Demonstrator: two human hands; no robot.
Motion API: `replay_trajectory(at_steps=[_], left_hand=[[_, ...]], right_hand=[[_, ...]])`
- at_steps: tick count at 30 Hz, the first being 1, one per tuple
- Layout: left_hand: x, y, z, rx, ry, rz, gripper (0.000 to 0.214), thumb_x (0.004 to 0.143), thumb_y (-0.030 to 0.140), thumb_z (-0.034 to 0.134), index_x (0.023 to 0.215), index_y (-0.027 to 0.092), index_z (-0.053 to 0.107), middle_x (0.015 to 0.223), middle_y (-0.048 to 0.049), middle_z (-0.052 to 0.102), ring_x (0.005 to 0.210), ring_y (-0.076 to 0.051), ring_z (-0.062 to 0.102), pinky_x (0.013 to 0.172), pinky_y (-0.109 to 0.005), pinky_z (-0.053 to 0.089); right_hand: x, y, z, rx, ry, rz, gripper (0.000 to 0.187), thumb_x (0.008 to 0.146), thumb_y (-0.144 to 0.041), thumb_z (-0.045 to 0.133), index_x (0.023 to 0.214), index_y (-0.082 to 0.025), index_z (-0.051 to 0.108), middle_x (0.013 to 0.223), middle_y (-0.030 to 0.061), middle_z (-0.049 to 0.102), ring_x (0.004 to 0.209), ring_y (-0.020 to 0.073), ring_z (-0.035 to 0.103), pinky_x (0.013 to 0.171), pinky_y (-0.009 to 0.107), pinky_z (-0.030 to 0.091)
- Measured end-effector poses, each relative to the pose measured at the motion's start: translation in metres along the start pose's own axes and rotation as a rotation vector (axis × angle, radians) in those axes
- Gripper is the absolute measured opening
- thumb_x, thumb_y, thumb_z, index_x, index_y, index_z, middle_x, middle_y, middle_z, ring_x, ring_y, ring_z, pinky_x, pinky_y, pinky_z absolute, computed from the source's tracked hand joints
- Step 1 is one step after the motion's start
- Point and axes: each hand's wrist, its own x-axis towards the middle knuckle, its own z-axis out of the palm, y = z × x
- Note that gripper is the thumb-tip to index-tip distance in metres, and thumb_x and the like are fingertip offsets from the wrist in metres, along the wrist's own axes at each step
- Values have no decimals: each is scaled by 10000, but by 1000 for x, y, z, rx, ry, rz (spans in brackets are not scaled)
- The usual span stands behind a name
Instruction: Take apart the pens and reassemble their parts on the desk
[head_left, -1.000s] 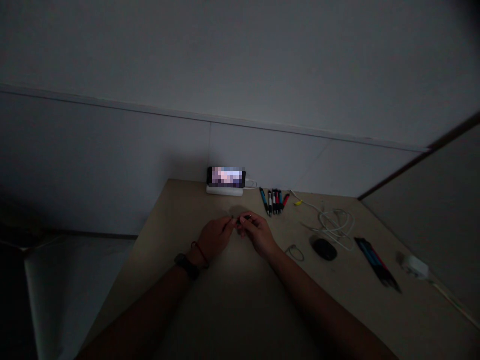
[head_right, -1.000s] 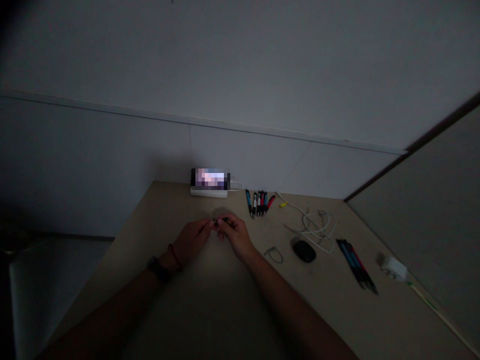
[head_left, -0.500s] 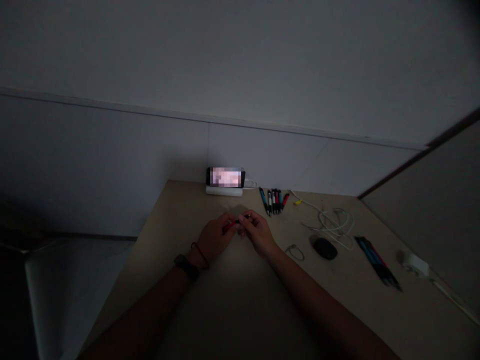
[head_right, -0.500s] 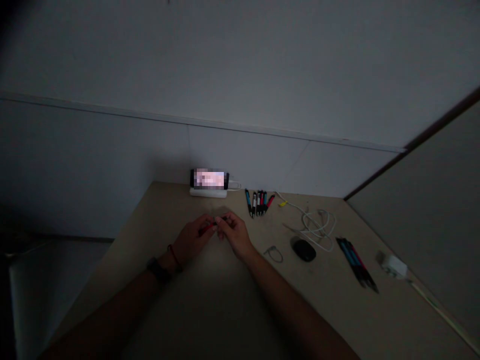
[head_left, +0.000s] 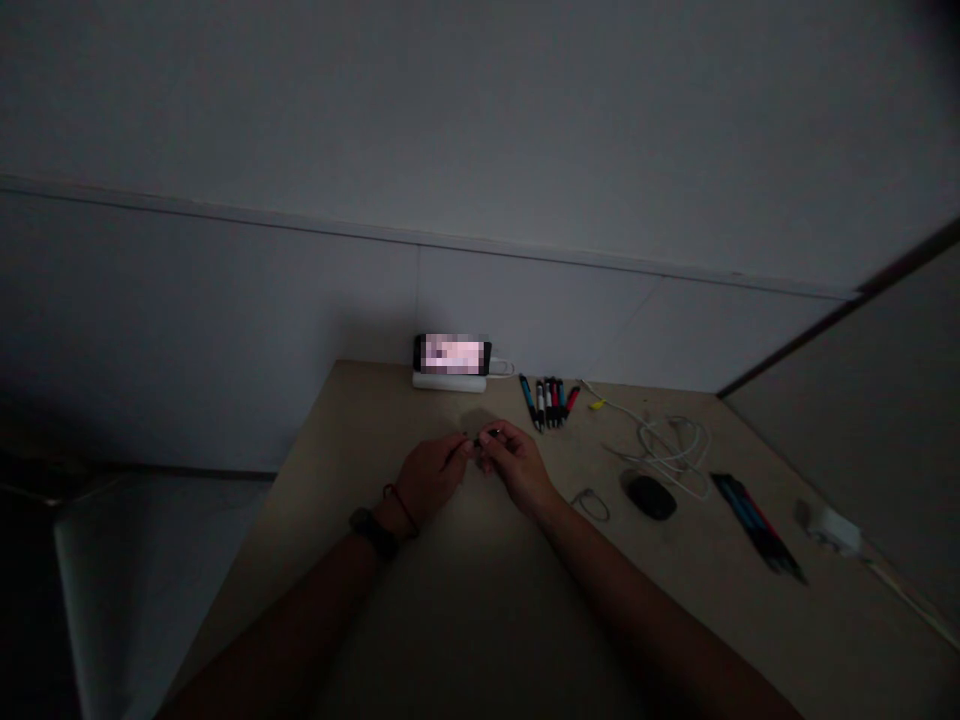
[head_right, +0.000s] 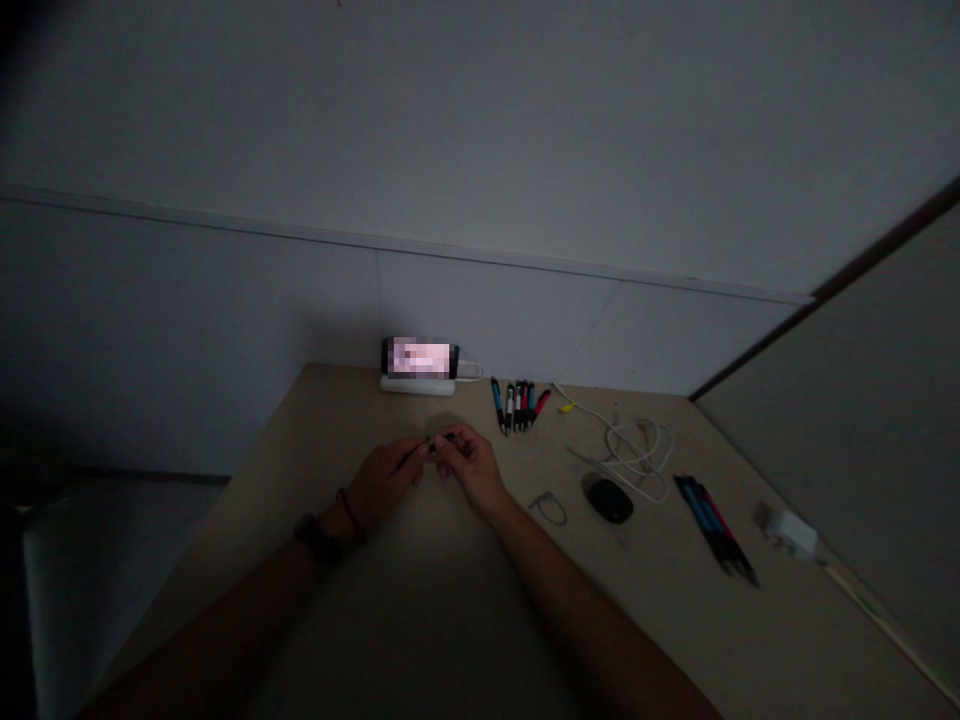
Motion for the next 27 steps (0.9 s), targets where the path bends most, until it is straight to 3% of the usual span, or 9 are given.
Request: replay_trajectory(at_steps=[13, 27], left_hand=[[1, -2, 2, 12, 29, -27, 255, 970, 360, 469, 873, 193, 636, 690, 5, 613, 649, -152, 549, 607, -261, 364], [1, -4, 3, 29, 14, -28, 262, 965, 375, 483, 871, 196, 650, 672, 12, 613, 639, -150, 549, 607, -264, 358]], right_hand=[[1, 3, -2, 39, -18, 18, 375, 709, -512, 836, 800, -196, 656, 572, -34, 614, 446, 114, 511, 454, 250, 403], [1, 4, -4, -3, -50, 7, 356, 744, -517, 815, 777, -203, 650, 575, -35, 614, 455, 120, 515, 470, 261, 404]])
